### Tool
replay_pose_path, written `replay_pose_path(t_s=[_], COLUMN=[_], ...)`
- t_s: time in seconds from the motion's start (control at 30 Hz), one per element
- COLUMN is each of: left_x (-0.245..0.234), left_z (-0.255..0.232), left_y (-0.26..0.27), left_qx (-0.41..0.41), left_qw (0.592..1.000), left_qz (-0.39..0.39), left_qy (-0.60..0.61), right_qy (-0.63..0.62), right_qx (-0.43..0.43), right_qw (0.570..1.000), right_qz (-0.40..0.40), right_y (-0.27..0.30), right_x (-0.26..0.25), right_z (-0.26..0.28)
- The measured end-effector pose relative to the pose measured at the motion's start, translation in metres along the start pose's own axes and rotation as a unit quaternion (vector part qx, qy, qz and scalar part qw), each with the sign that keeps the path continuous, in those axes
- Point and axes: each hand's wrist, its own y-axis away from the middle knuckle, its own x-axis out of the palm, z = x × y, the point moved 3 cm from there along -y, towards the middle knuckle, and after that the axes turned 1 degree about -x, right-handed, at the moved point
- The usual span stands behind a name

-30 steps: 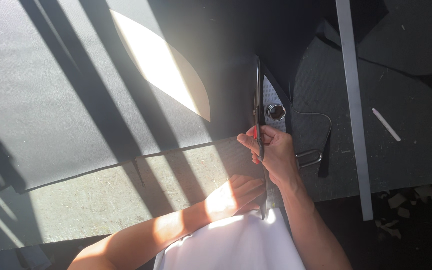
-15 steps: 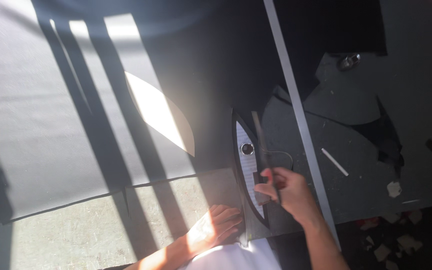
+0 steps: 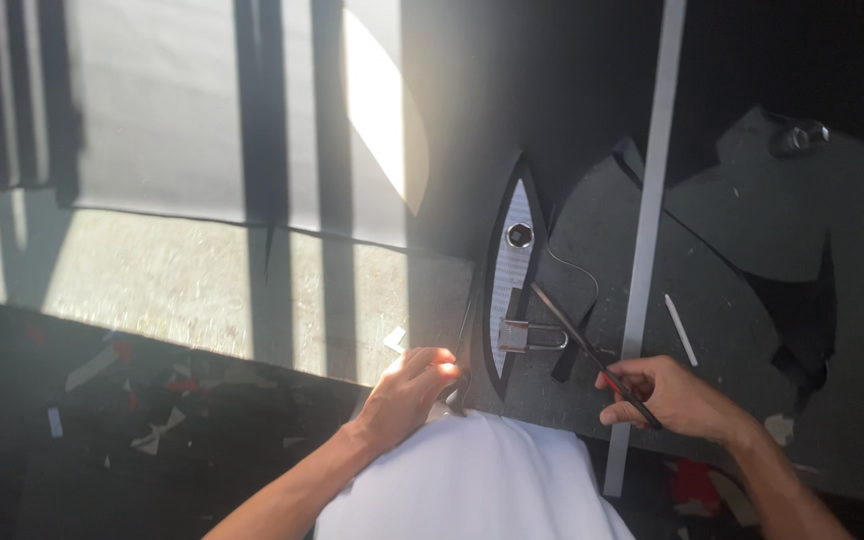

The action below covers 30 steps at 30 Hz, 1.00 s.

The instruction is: The person places a paper template on a black sheet, secures it with a padlock and metal ring, then uses scissors to cut along the template's edge. After cutting, the person removes the template and repeats the process with another template on the same sheet.

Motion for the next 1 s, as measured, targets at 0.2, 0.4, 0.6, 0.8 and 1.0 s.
replay_pose_path(t_s=[0.2,0.4,0.6,0.8,1.0], left_x=[0.011,0.031,-0.011,-0.045,-0.021], left_z=[-0.032,-0.003,0.048,0.042,0.016], left_y=[0.016,0.025,0.114,0.167,0.02], left_qx=[-0.028,-0.126,-0.29,-0.404,-0.197], left_qw=[0.991,0.967,0.846,0.668,0.892], left_qz=[-0.117,-0.193,-0.367,-0.471,-0.397], left_qy=[-0.061,-0.108,-0.256,-0.411,-0.084], right_qy=[0.158,0.197,0.239,0.273,0.192], right_qx=[-0.052,-0.119,-0.149,-0.1,0.027], right_qw=[0.981,0.968,0.952,0.869,0.831], right_qz=[0.098,0.104,-0.119,-0.4,-0.522], right_y=[-0.054,-0.072,-0.052,-0.047,-0.052], right_x=[-0.026,-0.03,-0.065,-0.165,-0.234], right_z=[0.046,0.105,0.068,-0.079,-0.222])
